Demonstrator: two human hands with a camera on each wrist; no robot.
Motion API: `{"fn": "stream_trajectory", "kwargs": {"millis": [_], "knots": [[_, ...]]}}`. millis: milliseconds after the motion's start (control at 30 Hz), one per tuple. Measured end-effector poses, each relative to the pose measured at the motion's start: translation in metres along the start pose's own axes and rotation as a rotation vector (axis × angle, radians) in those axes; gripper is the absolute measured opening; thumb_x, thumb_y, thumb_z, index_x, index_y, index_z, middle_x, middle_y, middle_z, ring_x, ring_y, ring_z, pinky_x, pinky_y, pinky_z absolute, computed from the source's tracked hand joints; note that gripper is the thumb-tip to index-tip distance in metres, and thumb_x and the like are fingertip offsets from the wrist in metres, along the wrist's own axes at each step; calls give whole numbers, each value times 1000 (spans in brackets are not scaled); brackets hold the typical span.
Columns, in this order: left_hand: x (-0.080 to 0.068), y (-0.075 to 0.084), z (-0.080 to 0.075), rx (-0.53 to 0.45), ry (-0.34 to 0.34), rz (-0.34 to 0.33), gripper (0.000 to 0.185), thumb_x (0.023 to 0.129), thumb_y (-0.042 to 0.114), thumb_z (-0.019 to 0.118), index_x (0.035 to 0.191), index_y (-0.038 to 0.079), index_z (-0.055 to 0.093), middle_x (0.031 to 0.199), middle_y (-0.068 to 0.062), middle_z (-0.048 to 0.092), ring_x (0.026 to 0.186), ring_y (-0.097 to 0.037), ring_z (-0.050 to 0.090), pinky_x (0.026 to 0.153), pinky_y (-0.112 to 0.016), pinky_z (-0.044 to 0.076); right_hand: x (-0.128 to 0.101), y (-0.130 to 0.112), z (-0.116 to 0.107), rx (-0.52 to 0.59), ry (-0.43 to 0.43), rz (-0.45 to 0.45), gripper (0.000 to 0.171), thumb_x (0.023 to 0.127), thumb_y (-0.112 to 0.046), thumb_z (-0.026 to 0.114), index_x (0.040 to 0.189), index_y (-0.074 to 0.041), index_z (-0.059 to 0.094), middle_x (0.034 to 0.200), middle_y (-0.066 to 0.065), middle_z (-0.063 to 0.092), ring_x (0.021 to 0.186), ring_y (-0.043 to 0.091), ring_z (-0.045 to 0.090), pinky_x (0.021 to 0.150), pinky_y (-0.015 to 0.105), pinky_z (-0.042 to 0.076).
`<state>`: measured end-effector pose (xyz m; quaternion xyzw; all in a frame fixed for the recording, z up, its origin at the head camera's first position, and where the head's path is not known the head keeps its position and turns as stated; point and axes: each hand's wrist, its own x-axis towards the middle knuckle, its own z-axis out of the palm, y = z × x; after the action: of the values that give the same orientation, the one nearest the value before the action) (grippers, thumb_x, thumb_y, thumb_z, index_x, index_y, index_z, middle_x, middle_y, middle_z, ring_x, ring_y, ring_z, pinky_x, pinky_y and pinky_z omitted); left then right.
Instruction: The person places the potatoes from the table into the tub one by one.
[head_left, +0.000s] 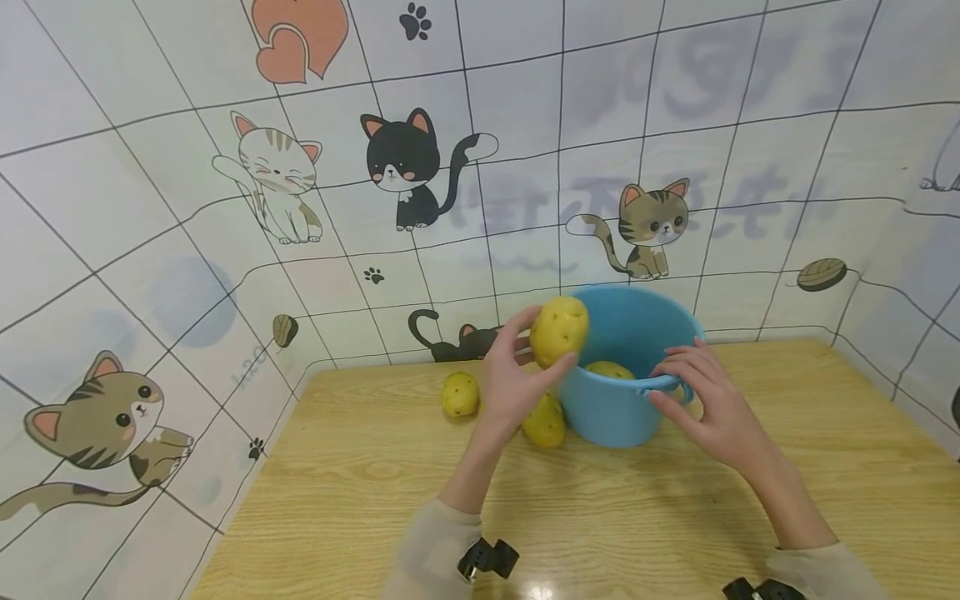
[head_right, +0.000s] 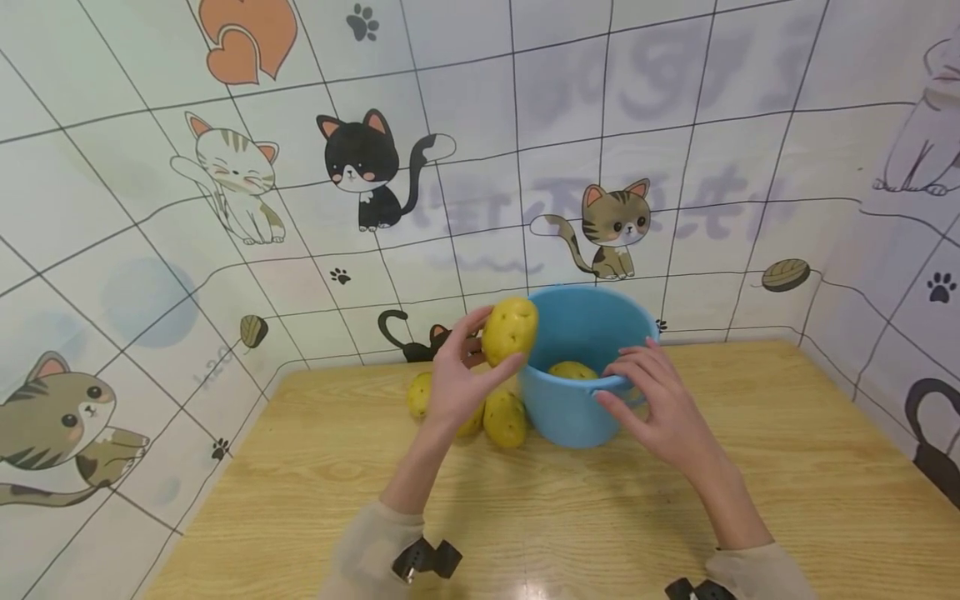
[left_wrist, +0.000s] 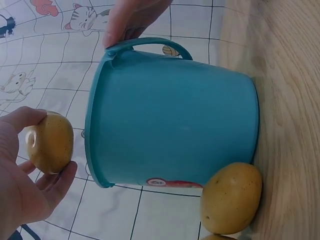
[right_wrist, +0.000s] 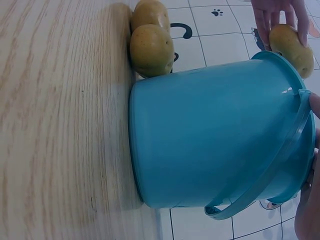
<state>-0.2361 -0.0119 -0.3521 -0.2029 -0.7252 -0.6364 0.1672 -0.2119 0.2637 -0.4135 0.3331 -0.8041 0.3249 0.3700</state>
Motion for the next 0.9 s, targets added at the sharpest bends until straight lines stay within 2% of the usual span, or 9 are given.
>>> {"fn": "stream_trajectory", "kwargs": {"millis": [267, 467, 633, 767, 900], "knots": [[6, 0, 14, 12, -34, 20, 67, 78, 20, 87, 139, 18, 60, 132, 3, 60, 106, -20, 62, 88, -36, 56, -2, 2, -1, -8, -27, 37, 27, 99, -34, 66, 104, -8, 68, 107, 4, 63, 124, 32, 48, 122, 50, 15], [9, -1, 20, 38, -48, 36, 65, 79, 19, 86, 138, 15, 60, 133, 0, 60, 105, -20, 62, 86, -31, 56, 0, 1, 0, -8, -9, 11, 34, 101, -40, 62, 103, -7, 68, 106, 5, 64, 121, 35, 49, 122, 50, 16], [11, -3, 26, 22, -65, 71, 54, 83, 15, 83, 133, 9, 63, 131, -4, 62, 105, -20, 61, 86, -28, 56, 0, 0, 0, -4, 1, -1, 38, 101, -43, 59, 103, -7, 69, 106, 6, 64, 121, 35, 49, 122, 50, 16], [10, -4, 28, -23, -73, 95, 44, 87, 7, 77, 129, 4, 64, 127, -9, 64, 106, -21, 63, 85, -32, 58, -1, 1, 0, -8, -11, 9, 36, 101, -42, 60, 104, -7, 68, 107, 6, 64, 123, 34, 49, 122, 50, 15], [8, -3, 28, -24, -98, 97, 41, 89, 7, 76, 128, 4, 64, 126, -11, 64, 106, -20, 63, 87, -38, 58, -1, 2, 1, -7, -2, 1, 40, 101, -44, 59, 105, -6, 69, 107, 7, 64, 122, 34, 49, 122, 51, 16]]}}
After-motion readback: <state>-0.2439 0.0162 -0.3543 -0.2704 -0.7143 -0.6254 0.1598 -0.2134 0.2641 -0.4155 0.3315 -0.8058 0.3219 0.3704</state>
